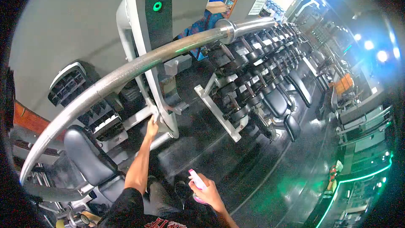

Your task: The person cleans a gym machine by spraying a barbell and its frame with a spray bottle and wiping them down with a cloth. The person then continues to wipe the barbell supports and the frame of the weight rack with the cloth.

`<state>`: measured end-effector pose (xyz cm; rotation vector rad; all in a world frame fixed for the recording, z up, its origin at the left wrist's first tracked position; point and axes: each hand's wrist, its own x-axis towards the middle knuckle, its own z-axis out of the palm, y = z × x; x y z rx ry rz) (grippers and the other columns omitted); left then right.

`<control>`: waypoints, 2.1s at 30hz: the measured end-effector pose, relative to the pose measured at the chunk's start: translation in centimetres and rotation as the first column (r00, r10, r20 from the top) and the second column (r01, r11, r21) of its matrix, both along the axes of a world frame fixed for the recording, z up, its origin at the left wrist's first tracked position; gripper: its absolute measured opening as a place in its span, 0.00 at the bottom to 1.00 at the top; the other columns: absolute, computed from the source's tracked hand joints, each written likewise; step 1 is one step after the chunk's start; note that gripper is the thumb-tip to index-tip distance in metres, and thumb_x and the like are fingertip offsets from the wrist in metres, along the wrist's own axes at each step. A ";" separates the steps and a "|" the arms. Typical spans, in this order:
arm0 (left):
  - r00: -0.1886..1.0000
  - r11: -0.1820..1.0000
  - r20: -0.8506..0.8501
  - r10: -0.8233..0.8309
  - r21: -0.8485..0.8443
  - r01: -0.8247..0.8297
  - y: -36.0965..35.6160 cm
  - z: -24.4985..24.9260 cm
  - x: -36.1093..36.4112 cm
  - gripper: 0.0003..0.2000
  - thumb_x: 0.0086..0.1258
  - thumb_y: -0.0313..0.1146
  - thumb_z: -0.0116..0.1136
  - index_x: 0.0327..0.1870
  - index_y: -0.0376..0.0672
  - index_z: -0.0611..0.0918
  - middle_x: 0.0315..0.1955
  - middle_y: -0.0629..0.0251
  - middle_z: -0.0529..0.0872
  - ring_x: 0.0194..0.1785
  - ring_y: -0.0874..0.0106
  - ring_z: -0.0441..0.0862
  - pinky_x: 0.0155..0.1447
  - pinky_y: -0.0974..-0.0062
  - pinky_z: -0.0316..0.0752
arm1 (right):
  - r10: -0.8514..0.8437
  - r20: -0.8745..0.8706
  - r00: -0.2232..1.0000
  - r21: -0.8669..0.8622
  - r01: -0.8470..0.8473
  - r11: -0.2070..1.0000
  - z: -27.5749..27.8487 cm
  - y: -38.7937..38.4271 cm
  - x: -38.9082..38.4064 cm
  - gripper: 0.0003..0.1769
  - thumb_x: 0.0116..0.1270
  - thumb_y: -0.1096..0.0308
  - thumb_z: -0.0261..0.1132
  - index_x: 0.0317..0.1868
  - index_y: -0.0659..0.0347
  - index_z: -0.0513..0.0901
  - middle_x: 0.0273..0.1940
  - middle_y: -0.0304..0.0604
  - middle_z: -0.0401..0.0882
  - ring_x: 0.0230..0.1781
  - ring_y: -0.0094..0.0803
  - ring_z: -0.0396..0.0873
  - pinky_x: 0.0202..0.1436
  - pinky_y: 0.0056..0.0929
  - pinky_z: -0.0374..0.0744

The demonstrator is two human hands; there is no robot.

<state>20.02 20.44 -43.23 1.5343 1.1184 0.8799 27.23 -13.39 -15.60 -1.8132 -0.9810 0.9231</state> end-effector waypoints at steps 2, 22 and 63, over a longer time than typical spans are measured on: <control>0.998 0.997 0.049 0.032 -0.074 -0.028 -2.1 1.9 0.2 0.17 0.71 0.28 0.46 0.60 0.40 0.76 0.45 0.50 0.85 0.51 0.62 0.82 0.54 0.70 0.73 | 0.002 -0.014 1.000 -0.006 -0.002 1.000 0.3 -0.3 -0.1 0.14 0.63 0.70 0.67 0.48 0.62 0.79 0.32 0.40 0.83 0.30 0.24 0.82 0.35 0.24 0.79; 0.998 0.796 0.019 0.060 0.602 -0.060 -5.8 29.4 2.7 0.26 0.54 0.12 0.46 0.57 0.35 0.77 0.59 0.42 0.75 0.63 0.51 0.73 0.67 0.66 0.67 | 0.146 -0.095 0.985 0.294 -0.112 0.949 4.7 -0.1 -1.5 0.15 0.62 0.73 0.67 0.50 0.63 0.79 0.37 0.41 0.83 0.35 0.22 0.82 0.40 0.23 0.79; 0.978 0.755 -0.153 -0.142 0.622 0.207 -23.3 41.2 -5.8 0.30 0.54 0.29 0.65 0.62 0.40 0.73 0.53 0.49 0.74 0.56 0.54 0.75 0.61 0.61 0.71 | 0.049 -0.515 0.856 0.504 0.256 0.825 6.0 0.9 -0.8 0.20 0.65 0.70 0.65 0.56 0.65 0.76 0.48 0.38 0.79 0.48 0.25 0.76 0.54 0.24 0.74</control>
